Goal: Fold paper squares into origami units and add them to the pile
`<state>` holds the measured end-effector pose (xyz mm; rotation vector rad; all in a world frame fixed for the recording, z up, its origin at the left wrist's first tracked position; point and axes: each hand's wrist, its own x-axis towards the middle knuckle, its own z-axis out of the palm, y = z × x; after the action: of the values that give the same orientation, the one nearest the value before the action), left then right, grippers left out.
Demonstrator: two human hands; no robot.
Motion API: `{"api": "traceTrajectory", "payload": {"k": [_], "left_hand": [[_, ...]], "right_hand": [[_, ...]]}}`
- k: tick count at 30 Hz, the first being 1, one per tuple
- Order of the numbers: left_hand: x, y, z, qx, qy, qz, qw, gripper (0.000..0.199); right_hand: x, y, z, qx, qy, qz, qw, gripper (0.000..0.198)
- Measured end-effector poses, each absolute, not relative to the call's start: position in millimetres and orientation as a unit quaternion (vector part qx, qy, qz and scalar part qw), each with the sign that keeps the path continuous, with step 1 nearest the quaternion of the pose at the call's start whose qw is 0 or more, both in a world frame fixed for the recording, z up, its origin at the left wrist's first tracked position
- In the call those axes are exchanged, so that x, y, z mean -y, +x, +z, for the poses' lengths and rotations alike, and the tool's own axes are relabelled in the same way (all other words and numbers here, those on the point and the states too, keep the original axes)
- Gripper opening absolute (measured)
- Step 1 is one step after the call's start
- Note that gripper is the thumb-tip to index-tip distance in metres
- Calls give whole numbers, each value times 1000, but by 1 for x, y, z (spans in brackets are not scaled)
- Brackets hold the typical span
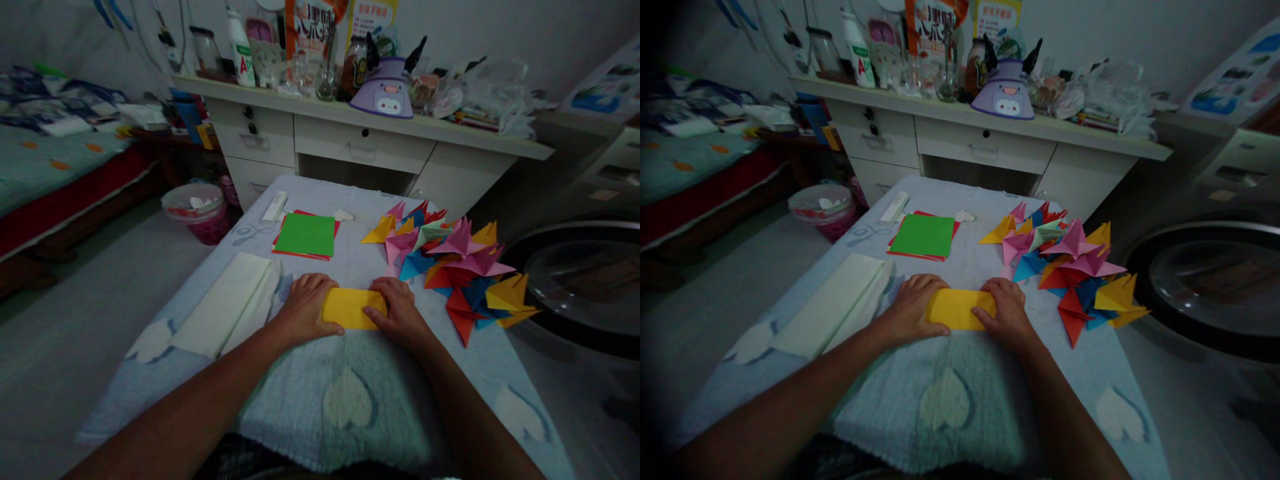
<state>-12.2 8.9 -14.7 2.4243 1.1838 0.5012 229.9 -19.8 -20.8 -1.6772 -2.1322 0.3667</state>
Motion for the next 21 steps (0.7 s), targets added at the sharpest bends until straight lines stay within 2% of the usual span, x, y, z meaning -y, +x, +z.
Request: {"api": "traceTrajectory", "payload": {"k": [6,11,17,21], "left_hand": [[-12,-13,-14,-400,837,248,280,48],[-13,-14,-12,-384,803,316,330,31],[-14,-16,-9,-404,769,342,358,26],[-14,-17,-9,-392,760,367,366,25]], "right_hand": [[20,233,-20,729,-578,197,309,18],[23,234,-18,660,-582,291,376,16],[24,236,-20,610,-576,335,429,21],[25,234,-18,625,-586,303,417,20]]}}
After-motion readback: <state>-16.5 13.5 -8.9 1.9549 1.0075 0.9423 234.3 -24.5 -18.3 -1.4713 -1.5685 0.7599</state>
